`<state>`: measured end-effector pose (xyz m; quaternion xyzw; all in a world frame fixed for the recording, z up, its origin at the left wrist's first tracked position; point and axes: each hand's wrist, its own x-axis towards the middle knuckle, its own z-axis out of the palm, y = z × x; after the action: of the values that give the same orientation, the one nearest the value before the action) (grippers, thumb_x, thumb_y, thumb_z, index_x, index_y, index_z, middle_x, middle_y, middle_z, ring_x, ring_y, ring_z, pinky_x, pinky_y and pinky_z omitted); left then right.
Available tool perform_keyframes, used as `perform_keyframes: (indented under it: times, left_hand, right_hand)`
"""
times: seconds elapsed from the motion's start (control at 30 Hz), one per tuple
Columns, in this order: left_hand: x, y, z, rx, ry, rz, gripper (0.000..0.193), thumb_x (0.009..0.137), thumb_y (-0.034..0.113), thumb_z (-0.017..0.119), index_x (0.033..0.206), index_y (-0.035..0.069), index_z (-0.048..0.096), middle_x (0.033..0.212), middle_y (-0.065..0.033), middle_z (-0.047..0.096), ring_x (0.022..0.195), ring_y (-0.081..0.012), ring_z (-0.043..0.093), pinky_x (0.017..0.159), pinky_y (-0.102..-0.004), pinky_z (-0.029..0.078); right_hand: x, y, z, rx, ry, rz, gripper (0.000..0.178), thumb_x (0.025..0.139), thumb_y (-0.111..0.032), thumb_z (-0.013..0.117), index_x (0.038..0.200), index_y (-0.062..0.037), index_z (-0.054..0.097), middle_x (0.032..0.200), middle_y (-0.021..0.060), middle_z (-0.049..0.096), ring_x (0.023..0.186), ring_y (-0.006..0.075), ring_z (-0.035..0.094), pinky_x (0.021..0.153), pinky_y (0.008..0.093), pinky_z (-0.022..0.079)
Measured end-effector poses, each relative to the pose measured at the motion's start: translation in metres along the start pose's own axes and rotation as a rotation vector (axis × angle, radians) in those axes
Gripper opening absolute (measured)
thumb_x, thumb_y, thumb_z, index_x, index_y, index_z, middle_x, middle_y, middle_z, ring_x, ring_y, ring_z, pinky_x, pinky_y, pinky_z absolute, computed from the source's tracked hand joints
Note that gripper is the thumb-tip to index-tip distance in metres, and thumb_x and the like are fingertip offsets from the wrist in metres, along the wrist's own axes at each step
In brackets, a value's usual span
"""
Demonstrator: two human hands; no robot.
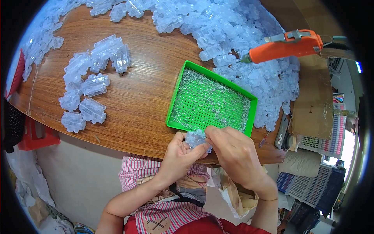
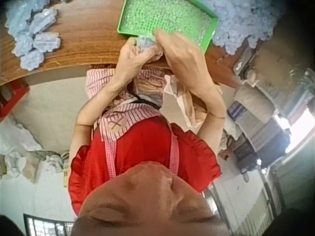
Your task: The person picks up a plastic part, inserts metal pins into it by hand, and then uses a power tool to drive them in. This process is repeated for several plastic parts, which are then placed on the table.
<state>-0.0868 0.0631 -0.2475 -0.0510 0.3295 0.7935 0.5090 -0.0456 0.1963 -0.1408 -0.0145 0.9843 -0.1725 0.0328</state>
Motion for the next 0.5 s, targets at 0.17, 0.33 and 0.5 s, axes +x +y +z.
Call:
perform_keyframes:
  times: [0.17, 0.33, 0.5]
  left_hand:
    - [-0.001, 0.004, 0.002, 0.026, 0.003, -0.010, 0.038, 0.087, 0.000, 0.064, 0.118, -0.004, 0.041, 0.110, -0.0094, 0.061, 0.094, -0.0116, 0.061, 0.079, -0.0247, 0.053]
    - [-0.001, 0.002, 0.000, 0.050, 0.008, -0.025, 0.040, 0.087, 0.001, 0.065, 0.119, -0.004, 0.041, 0.110, -0.0095, 0.060, 0.093, -0.0114, 0.061, 0.078, -0.0245, 0.053]
    - [0.000, 0.003, 0.000, 0.049, 0.012, -0.039, 0.042, 0.087, 0.001, 0.065, 0.120, -0.004, 0.040, 0.109, -0.0111, 0.060, 0.092, -0.0129, 0.062, 0.079, -0.0259, 0.054]
  right_hand:
    - [0.003, 0.006, 0.001, 0.083, -0.012, 0.014, 0.034, 0.074, -0.004, 0.064, 0.106, -0.0005, 0.054, 0.075, 0.0112, 0.056, 0.074, 0.0270, 0.058, 0.063, 0.0383, 0.047]
    - [0.007, 0.010, -0.002, 0.242, 0.015, 0.120, 0.026, 0.081, -0.003, 0.063, 0.105, -0.0032, 0.054, 0.079, 0.0136, 0.060, 0.074, 0.0304, 0.060, 0.063, 0.0411, 0.047]
    - [0.010, 0.015, -0.004, 0.325, -0.057, 0.155, 0.022, 0.083, -0.003, 0.063, 0.103, -0.0035, 0.054, 0.082, 0.0152, 0.062, 0.076, 0.0322, 0.062, 0.064, 0.0415, 0.048]
